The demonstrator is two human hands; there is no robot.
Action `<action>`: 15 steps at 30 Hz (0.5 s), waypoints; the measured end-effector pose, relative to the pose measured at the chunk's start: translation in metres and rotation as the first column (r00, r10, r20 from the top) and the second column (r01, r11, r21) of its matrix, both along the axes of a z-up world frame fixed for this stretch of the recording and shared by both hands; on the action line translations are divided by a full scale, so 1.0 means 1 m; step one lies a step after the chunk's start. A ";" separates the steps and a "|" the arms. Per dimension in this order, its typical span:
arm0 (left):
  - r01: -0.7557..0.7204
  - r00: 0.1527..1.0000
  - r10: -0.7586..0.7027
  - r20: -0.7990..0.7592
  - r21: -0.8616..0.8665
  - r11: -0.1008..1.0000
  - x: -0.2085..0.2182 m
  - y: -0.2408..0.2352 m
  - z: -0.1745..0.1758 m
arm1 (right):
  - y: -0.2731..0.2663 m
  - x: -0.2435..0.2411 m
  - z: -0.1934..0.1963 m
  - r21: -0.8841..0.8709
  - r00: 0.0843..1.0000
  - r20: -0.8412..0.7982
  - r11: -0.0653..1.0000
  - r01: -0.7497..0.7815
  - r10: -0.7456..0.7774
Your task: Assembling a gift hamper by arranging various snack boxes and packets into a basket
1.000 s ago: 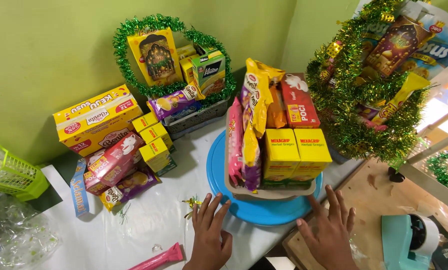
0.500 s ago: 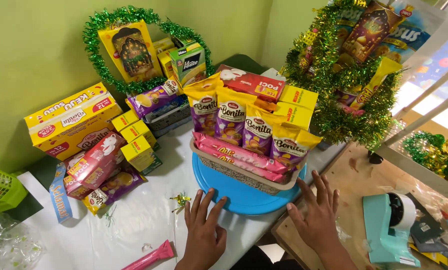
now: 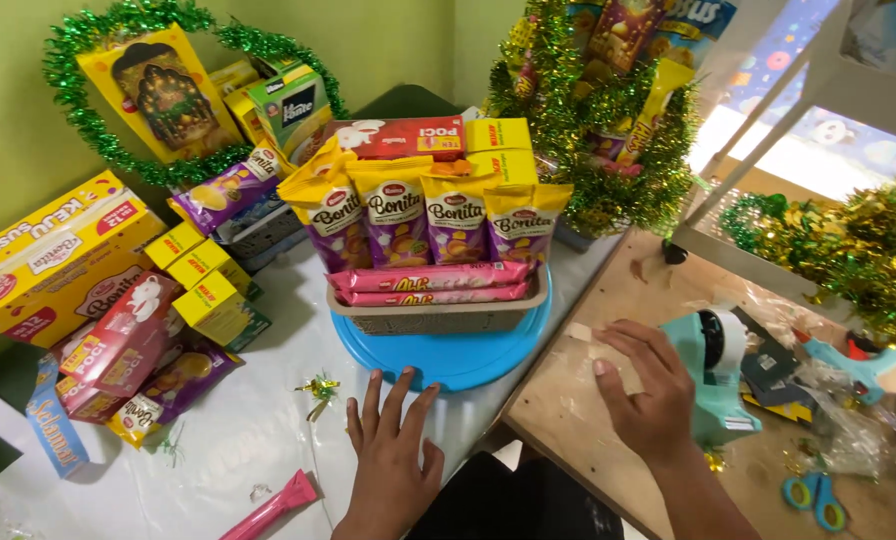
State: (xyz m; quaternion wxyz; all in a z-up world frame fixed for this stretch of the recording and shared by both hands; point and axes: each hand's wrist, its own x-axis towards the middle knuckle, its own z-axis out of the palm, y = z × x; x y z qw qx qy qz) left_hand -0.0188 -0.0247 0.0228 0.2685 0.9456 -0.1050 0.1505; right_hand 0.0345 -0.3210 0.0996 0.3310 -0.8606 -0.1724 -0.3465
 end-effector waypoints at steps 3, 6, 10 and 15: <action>0.002 1.000 -0.003 0.021 0.028 1.000 -0.007 -0.015 0.001 | -0.047 -0.022 0.022 -0.034 0.990 0.051 0.990 0.135 -0.133; -0.041 0.999 0.041 -0.006 0.022 0.999 -0.015 -0.035 -0.004 | -0.111 -0.042 0.014 0.116 0.934 -0.048 0.926 0.358 -0.355; 0.041 0.998 -0.041 0.052 0.012 0.999 -0.016 -0.080 0.012 | -0.163 -0.054 0.003 0.305 0.770 -0.448 0.732 0.609 -0.454; 0.401 0.910 -0.376 0.176 -0.136 0.906 -0.010 -0.153 0.023 | -0.178 -0.066 -0.002 0.382 0.610 -0.759 0.604 0.700 -0.228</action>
